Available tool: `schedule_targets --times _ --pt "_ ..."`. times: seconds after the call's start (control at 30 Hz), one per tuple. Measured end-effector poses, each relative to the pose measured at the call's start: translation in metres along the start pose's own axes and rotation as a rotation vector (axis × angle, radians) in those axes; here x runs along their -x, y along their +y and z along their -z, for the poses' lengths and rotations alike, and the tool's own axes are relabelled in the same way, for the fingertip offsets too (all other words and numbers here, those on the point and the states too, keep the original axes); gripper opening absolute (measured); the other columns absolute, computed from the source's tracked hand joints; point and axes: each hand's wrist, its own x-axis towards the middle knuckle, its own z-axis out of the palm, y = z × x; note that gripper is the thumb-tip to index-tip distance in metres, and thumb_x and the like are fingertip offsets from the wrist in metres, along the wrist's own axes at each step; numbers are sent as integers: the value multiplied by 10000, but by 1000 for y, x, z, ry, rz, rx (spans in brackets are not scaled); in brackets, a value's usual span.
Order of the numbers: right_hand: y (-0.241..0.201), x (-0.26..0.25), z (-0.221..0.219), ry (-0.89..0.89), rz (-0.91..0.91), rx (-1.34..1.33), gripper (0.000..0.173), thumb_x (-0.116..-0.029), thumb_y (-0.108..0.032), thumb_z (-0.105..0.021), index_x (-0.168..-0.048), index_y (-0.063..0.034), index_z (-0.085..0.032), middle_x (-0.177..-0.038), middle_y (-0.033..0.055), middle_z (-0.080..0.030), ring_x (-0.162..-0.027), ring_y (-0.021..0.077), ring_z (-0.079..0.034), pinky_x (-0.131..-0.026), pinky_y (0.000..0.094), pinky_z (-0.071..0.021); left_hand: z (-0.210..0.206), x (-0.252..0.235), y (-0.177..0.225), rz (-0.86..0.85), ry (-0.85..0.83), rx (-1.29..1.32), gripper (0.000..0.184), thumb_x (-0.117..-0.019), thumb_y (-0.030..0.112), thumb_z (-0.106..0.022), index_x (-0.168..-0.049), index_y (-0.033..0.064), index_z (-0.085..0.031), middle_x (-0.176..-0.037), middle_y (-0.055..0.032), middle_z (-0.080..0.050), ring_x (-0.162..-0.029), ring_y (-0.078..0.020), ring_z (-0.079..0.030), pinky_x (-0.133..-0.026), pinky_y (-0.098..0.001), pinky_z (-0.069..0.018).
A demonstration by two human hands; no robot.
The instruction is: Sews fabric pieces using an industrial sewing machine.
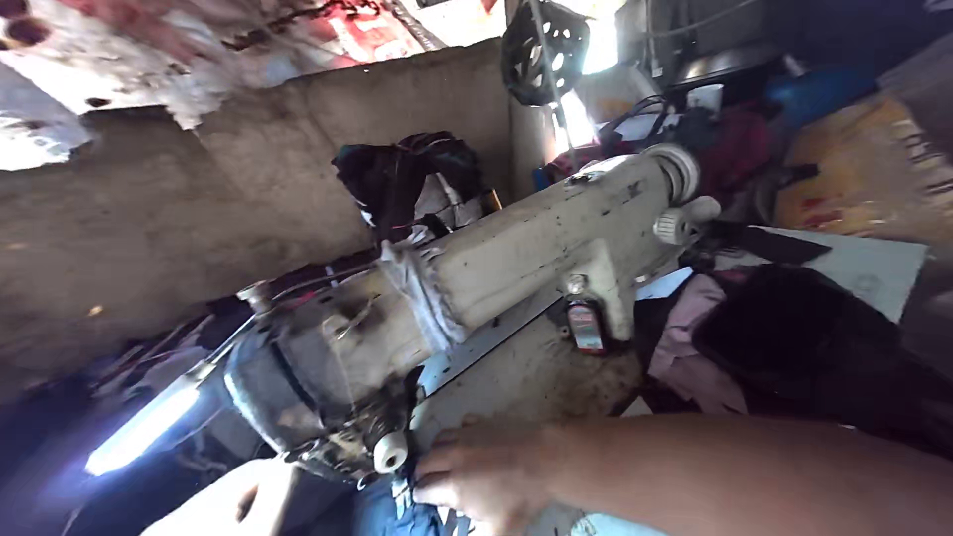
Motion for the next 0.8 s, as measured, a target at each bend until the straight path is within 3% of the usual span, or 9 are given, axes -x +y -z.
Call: schedule_targets --times 0.1,0.2,0.3,0.43,0.5,0.57,0.67,0.73,0.8 --pt "4 -2 -2 9 0 -22 614 -951 -511 -651 -1214 44 -663 -1249 232 -634 -1225 420 -580 -958 611 -471 -8 -53 -47 181 -100 70 562 -996 454 -540 -1161 -63 -686 -1150 -356 -656 -1143 -540 -607 -948 -752 -422" --pt "6 2 -4 78 14 4 607 -951 -517 -650 -1200 37 -659 -1241 234 -637 -1206 420 -596 -943 613 -487 -45 -86 -79 306 -341 44 811 -872 569 -720 -1328 -88 -581 -1306 -370 -584 -1272 -528 -539 -1063 -704 -390" --pt "5 6 -4 253 143 115 529 -955 -505 -642 -1177 -33 -727 -1236 203 -676 -1150 395 -645 -883 572 -533 -58 -92 -64 341 -448 40 740 -899 422 -774 -1421 -40 -525 -1387 -305 -566 -1325 -442 -531 -1112 -612 -392" --pt "1 10 -5 384 351 268 493 -980 -599 -542 -972 -152 -750 -988 94 -721 -928 282 -694 -767 467 -548 -41 -85 -50 376 -296 243 550 -939 312 -735 -1382 23 -587 -1346 -248 -611 -1282 -382 -574 -1089 -577 -429" --pt "-3 9 -6 490 413 311 530 -974 -634 -519 -823 -156 -692 -662 28 -583 -631 218 -598 -642 399 -498 -22 -72 -47 466 -118 541 495 -980 230 -700 -1406 24 -556 -1354 -245 -599 -1271 -368 -574 -1064 -560 -448" --pt "-17 10 -9 564 344 312 586 -957 -667 -498 -730 -140 -618 -529 6 -484 -495 190 -517 -549 360 -446 -2 -55 -48 582 26 835 537 -1029 287 -628 -1496 82 -459 -1382 -230 -574 -1255 -367 -568 -1010 -571 -468" --pt "-56 9 -8 414 22 105 614 -922 -646 -571 -992 -41 -643 -651 85 -594 -582 248 -621 -558 399 -528 17 -31 -61 693 242 1186 547 -1017 352 -621 -1501 180 -434 -1296 -164 -615 -1145 -308 -623 -906 -520 -532" --pt "-87 0 11 40 -213 -205 542 -1029 -457 -547 -1272 27 -537 -976 225 -655 -918 384 -675 -810 534 -545 22 -17 -66 703 399 1364 503 -1001 262 -653 -1446 123 -464 -1257 -149 -633 -1115 -271 -652 -895 -482 -563" --pt "-104 -20 20 -168 -295 -325 411 -1093 -280 -427 -1358 32 -470 -1134 240 -610 -1051 381 -639 -904 523 -518 20 -9 -65 665 552 1495 420 -995 143 -650 -1371 44 -490 -1217 -145 -641 -1074 -240 -666 -887 -451 -574"
